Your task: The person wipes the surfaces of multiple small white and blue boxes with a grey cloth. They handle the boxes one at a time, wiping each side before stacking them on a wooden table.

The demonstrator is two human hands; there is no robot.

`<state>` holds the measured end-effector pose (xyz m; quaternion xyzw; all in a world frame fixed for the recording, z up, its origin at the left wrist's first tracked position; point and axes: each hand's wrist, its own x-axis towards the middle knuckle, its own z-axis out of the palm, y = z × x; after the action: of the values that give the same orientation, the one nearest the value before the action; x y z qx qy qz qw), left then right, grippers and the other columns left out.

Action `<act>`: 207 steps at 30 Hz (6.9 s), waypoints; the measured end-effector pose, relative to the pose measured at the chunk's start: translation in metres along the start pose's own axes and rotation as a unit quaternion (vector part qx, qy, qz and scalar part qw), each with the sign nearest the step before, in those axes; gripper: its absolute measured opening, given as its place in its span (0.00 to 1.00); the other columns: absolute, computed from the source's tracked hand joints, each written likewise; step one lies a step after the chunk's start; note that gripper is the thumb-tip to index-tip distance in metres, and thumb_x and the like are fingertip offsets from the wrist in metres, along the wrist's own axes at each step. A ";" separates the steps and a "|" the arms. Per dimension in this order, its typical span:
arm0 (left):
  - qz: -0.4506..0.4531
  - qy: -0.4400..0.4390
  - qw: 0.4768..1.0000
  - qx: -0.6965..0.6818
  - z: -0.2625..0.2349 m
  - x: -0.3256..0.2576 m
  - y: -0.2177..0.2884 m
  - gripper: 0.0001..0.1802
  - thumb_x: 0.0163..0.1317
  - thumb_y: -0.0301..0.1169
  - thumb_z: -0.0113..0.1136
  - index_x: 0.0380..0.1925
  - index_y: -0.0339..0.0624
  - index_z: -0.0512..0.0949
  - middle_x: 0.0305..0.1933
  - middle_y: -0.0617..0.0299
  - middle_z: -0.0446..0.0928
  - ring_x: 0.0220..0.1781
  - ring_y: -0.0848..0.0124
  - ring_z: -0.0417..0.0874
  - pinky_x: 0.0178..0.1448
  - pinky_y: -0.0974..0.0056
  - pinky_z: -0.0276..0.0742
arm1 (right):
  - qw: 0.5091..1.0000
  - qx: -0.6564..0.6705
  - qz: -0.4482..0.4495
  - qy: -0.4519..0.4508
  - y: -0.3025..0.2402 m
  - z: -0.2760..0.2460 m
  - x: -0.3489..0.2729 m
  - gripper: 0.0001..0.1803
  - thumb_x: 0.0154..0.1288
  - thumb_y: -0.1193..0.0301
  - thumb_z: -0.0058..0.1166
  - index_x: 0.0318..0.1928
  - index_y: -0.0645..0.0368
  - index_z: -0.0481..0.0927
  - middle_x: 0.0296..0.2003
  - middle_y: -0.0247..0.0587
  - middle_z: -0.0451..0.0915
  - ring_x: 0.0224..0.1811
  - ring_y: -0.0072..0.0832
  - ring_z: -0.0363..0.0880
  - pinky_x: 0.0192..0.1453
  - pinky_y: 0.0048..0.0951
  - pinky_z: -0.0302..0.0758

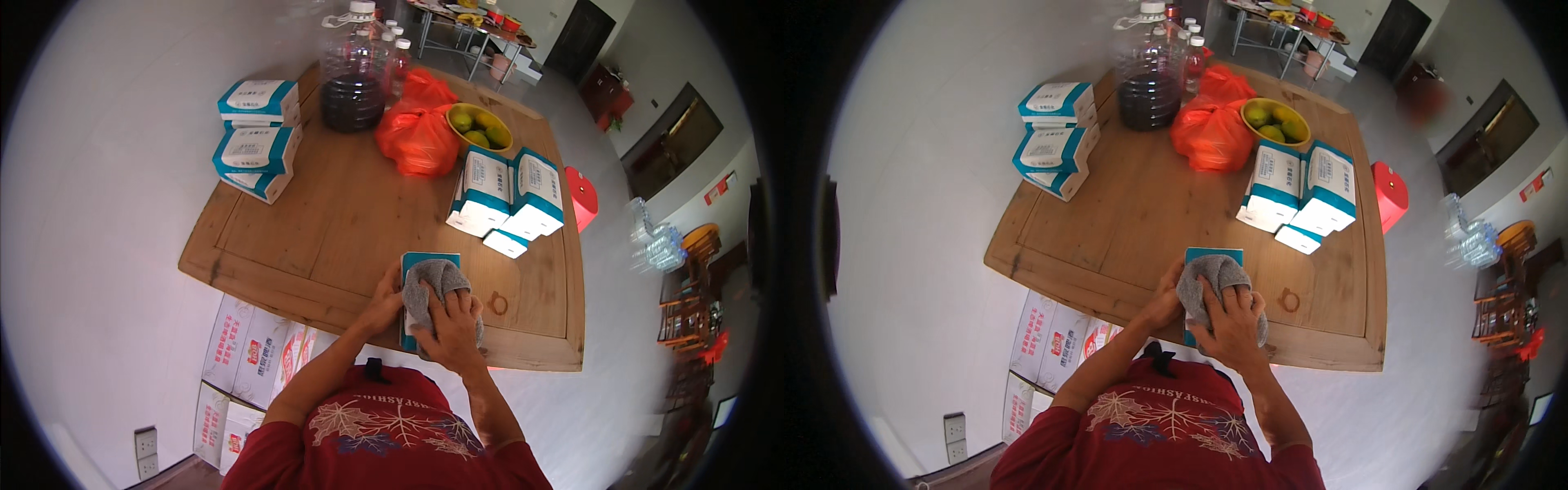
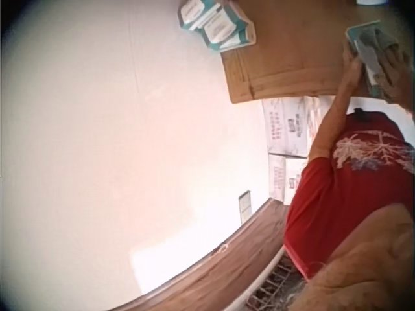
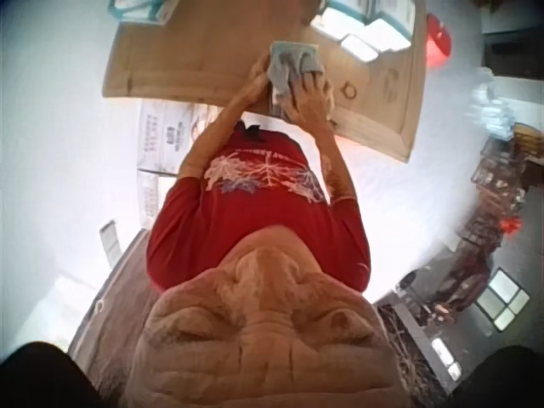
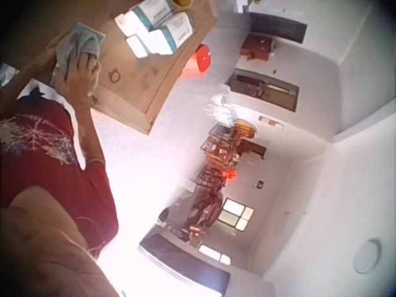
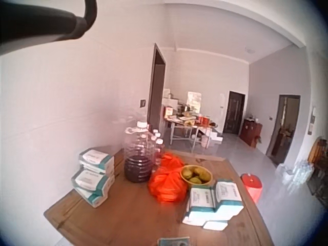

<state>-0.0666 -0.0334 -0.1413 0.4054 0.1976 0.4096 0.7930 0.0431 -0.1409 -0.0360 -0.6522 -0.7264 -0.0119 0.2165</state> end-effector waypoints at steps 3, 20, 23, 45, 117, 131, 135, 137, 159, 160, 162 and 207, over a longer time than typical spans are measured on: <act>-0.040 -0.030 0.999 -0.001 0.004 -0.007 0.015 0.36 0.58 0.29 0.58 0.65 0.43 0.54 0.58 0.57 0.67 0.57 0.67 0.72 0.58 0.65 0.73 | 0.999 0.006 0.025 0.032 0.026 0.021 0.002 0.28 0.57 0.59 0.51 0.58 0.55 0.73 0.55 0.53 0.67 0.56 0.56 0.63 0.54 0.58 0.61; -0.050 -0.071 0.994 0.062 0.012 -0.008 0.033 0.48 0.45 0.28 0.70 0.65 0.40 0.53 0.55 0.56 0.69 0.58 0.66 0.71 0.64 0.62 0.67 | 0.993 0.022 -0.092 0.072 0.033 0.014 0.081 0.14 0.46 0.68 0.55 0.37 0.51 0.83 0.33 0.36 0.74 0.41 0.35 0.70 0.41 0.39 0.65; -0.091 -0.068 0.993 0.036 0.018 -0.012 0.047 0.50 0.44 0.24 0.68 0.67 0.40 0.51 0.57 0.56 0.69 0.59 0.65 0.71 0.64 0.61 0.66 | 0.997 0.071 -0.003 0.010 0.050 0.009 0.094 0.13 0.49 0.66 0.53 0.33 0.59 0.81 0.30 0.42 0.77 0.35 0.35 0.74 0.38 0.38 0.68; -0.083 0.058 0.967 -0.232 -0.001 -0.002 0.033 0.24 0.56 0.27 0.55 0.55 0.37 0.67 0.46 0.54 0.77 0.45 0.66 0.81 0.49 0.61 0.81 | 0.907 0.388 0.132 0.098 0.033 0.030 -0.001 0.19 0.63 0.74 0.47 0.55 0.63 0.73 0.51 0.45 0.73 0.51 0.37 0.72 0.54 0.34 0.69; 0.012 0.105 0.974 -0.203 0.042 0.006 0.047 0.22 0.66 0.35 0.53 0.57 0.47 0.59 0.52 0.59 0.71 0.51 0.67 0.77 0.52 0.59 0.80 | 0.791 0.463 0.262 0.303 -0.028 0.063 0.002 0.33 0.69 0.73 0.39 0.70 0.65 0.42 0.71 0.52 0.40 0.73 0.42 0.41 0.73 0.36 0.41; 0.015 0.067 0.996 -0.059 0.024 -0.007 0.074 0.22 0.67 0.34 0.47 0.60 0.50 0.56 0.56 0.54 0.68 0.55 0.60 0.75 0.58 0.53 0.75 | 0.954 0.083 0.142 0.249 -0.043 0.012 -0.001 0.32 0.48 0.73 0.62 0.58 0.55 0.73 0.47 0.51 0.67 0.46 0.47 0.72 0.50 0.46 0.73; 0.037 0.057 0.997 -0.047 0.028 -0.010 0.077 0.23 0.66 0.28 0.48 0.60 0.50 0.56 0.54 0.55 0.69 0.55 0.63 0.75 0.55 0.57 0.77 | 0.975 -0.049 0.086 0.197 -0.044 0.007 0.008 0.35 0.42 0.71 0.63 0.57 0.52 0.75 0.45 0.50 0.67 0.45 0.48 0.68 0.46 0.43 0.74; 0.039 0.018 0.999 -0.014 0.024 -0.013 0.077 0.24 0.65 0.26 0.49 0.60 0.50 0.56 0.53 0.57 0.69 0.53 0.66 0.75 0.53 0.59 0.78 | 0.964 -0.001 0.125 0.235 -0.035 0.011 0.009 0.35 0.41 0.72 0.61 0.57 0.52 0.74 0.45 0.53 0.67 0.46 0.51 0.68 0.48 0.45 0.73; -0.070 0.030 0.997 -0.029 0.052 0.010 0.099 0.20 0.64 0.38 0.49 0.52 0.39 0.66 0.42 0.55 0.77 0.39 0.66 0.83 0.41 0.62 0.83 | 0.520 0.753 0.397 0.073 0.009 0.016 -0.035 0.12 0.67 0.63 0.53 0.41 0.59 0.78 0.33 0.40 0.80 0.25 0.25 0.78 0.23 0.24 0.76; -0.050 0.042 0.998 -0.009 0.054 0.020 0.102 0.20 0.64 0.39 0.50 0.52 0.39 0.67 0.43 0.55 0.77 0.39 0.66 0.83 0.41 0.63 0.82 | 0.528 0.757 0.383 0.036 0.013 0.009 -0.035 0.13 0.67 0.64 0.52 0.43 0.60 0.76 0.34 0.38 0.79 0.28 0.25 0.79 0.28 0.27 0.77; -0.013 0.062 0.997 0.036 0.057 0.048 0.112 0.21 0.64 0.39 0.51 0.52 0.37 0.69 0.43 0.55 0.78 0.38 0.67 0.83 0.41 0.64 0.81 | 0.654 0.685 0.311 0.080 0.021 0.010 -0.037 0.13 0.67 0.63 0.51 0.44 0.61 0.76 0.35 0.36 0.78 0.30 0.25 0.78 0.30 0.29 0.76; 0.417 0.473 0.530 0.567 -0.098 0.145 0.218 0.30 0.47 0.35 0.67 0.50 0.40 0.68 0.51 0.49 0.68 0.56 0.51 0.67 0.58 0.50 0.61 | 0.971 0.109 0.152 0.145 0.095 0.038 -0.053 0.25 0.56 0.70 0.54 0.53 0.66 0.66 0.38 0.60 0.72 0.38 0.59 0.72 0.40 0.52 0.70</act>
<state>-0.1515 0.2047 -0.0210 0.5529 0.5430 0.6277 -0.0734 0.1251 -0.1656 -0.1130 -0.7188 -0.5762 0.0059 0.3890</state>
